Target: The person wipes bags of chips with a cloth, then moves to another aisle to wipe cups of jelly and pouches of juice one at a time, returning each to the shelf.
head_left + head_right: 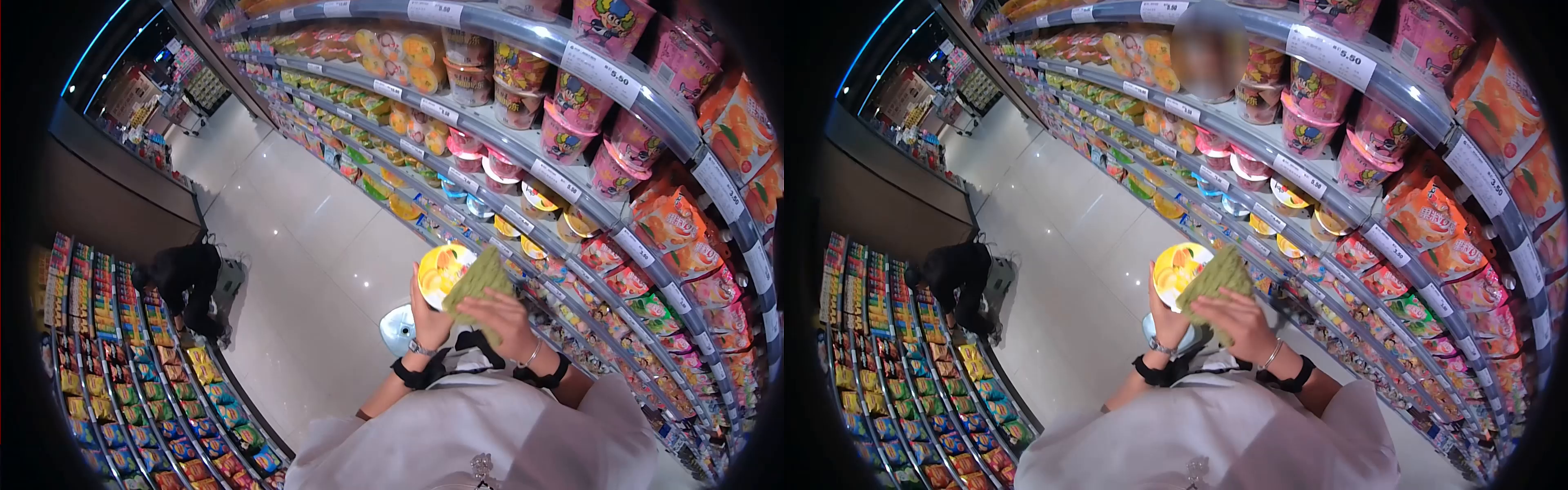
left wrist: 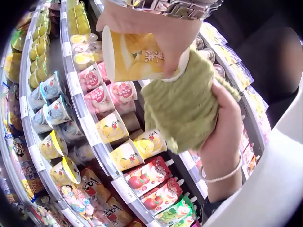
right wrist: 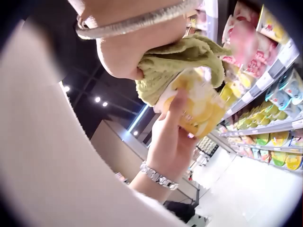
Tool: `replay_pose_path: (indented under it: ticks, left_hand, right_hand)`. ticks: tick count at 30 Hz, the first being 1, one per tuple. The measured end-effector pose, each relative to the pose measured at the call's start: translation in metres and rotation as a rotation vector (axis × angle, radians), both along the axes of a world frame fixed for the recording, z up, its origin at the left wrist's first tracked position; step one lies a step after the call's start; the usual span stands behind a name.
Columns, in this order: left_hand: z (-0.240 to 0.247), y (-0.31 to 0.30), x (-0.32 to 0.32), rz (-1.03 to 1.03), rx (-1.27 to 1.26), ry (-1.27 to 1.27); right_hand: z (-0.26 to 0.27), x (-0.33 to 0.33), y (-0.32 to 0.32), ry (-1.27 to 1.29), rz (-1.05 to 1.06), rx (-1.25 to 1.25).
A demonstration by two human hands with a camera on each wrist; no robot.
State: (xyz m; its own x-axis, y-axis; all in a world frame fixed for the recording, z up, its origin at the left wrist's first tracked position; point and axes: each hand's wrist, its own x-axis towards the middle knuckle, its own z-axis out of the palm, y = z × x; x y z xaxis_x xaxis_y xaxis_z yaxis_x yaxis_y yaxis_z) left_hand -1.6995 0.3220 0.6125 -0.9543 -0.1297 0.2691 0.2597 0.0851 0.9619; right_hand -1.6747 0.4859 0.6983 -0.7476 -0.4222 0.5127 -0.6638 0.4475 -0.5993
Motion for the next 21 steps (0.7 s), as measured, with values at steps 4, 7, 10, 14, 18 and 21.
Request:
replay_pose_path:
  ticks: [4, 7, 10, 14, 18, 21]
  left_hand:
    - [0.03, -0.003, -0.023, 0.019, 0.278, -0.141]
    - [0.027, -0.006, -0.039, 0.01, 0.452, -0.205]
    - [0.02, -0.003, -0.049, -0.014, 0.621, -0.31]
    - [0.017, 0.009, -0.055, 0.017, 0.698, -0.305]
    - [0.018, 0.02, -0.057, 0.05, 0.598, -0.304]
    - [0.008, 0.029, -0.06, 0.047, 0.553, -0.286]
  right_hand:
    - [-0.026, -0.001, 0.031, -0.06, -0.262, -0.131]
    - [-0.047, -0.001, 0.044, -0.195, -0.456, -0.208]
    - [-0.06, -0.006, 0.051, -0.189, -0.467, -0.205]
    - [-0.071, -0.017, 0.059, -0.166, -0.325, -0.113]
    - [-0.074, -0.024, 0.073, -0.189, -0.279, -0.083]
    - [-0.074, -0.022, 0.087, -0.207, -0.32, -0.066]
